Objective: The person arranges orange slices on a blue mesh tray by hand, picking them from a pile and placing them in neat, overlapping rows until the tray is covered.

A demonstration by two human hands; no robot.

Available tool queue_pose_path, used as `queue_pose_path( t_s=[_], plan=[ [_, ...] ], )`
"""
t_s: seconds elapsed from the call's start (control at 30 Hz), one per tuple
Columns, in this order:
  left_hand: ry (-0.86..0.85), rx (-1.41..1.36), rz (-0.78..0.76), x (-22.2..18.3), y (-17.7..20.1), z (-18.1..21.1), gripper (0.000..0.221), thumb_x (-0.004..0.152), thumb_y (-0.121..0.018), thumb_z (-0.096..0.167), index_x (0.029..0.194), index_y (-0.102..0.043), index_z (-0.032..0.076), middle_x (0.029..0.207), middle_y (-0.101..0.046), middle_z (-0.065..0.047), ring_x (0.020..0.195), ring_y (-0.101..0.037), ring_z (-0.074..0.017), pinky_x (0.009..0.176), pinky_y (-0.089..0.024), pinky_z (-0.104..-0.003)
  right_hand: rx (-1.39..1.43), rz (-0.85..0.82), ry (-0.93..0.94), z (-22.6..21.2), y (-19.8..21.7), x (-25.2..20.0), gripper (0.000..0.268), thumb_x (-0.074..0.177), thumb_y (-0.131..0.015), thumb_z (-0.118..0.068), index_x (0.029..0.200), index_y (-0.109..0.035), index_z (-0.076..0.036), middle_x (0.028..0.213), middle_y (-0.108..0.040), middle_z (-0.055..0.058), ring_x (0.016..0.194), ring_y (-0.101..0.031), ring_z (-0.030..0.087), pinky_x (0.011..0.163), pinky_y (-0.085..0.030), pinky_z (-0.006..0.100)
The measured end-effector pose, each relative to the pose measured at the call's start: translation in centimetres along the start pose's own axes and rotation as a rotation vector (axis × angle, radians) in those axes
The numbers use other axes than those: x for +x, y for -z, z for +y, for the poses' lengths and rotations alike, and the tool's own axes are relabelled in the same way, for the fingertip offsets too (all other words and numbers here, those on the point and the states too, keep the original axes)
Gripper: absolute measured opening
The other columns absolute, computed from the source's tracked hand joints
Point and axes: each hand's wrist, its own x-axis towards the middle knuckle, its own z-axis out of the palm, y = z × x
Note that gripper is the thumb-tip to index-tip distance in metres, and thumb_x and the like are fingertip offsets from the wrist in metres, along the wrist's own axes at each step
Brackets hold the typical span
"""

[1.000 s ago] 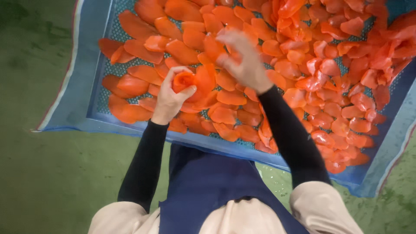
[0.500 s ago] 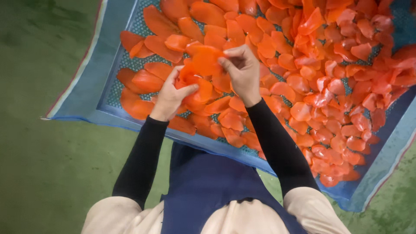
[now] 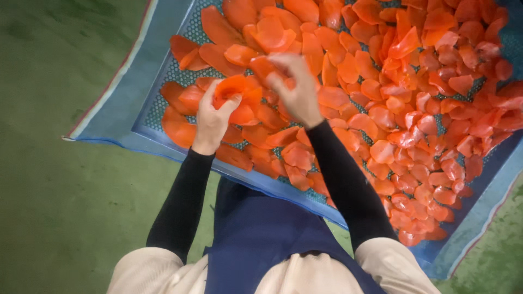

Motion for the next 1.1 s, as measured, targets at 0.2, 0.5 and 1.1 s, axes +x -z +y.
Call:
queue_pose_path(
  t_s=[0.2, 0.5, 1.1],
  plan=[
    [-0.004, 0.009, 0.058, -0.5, -0.4, -0.4, 0.035, 0.105, -0.086, 0.021, 0.138, -0.075, 0.016, 0.128, -0.078, -0.006, 0.123, -0.070, -0.0159, 0.114, -0.058, -0.043, -0.085, 0.022, 0.111, -2.3, -2.4, -3.7, 0.016, 0.104, -0.088, -0.018, 0.120, -0.084, -0.019, 0.106, -0.076, 0.000, 0.089, -0.079, 0.023, 0.078, -0.065, 0.034],
    [-0.032, 0.052, 0.380, -7.2, 6.2, 0.5, 0.045, 0.102, -0.091, 0.020, 0.141, -0.072, 0.007, 0.131, -0.076, -0.014, 0.124, -0.070, -0.0226, 0.116, -0.055, -0.045, 0.276, 0.155, -0.021, -5.6, -4.0, -4.2, 0.011, 0.104, -0.081, -0.006, 0.114, -0.080, -0.010, 0.109, -0.082, 0.004, 0.095, -0.079, 0.019, 0.087, -0.065, 0.035],
    [-0.036, 0.083, 0.258, -8.1, 8.1, 3.3, 0.013, 0.109, -0.073, 0.019, 0.113, -0.078, 0.009, 0.111, -0.073, -0.004, 0.104, -0.073, -0.0169, 0.096, -0.059, -0.030, 0.424, -0.090, -0.304, -6.5, -5.5, -0.4, 0.012, 0.109, -0.077, -0.019, 0.120, -0.076, -0.014, 0.119, -0.078, -0.003, 0.107, -0.071, 0.009, 0.097, -0.056, 0.027]
  ],
)
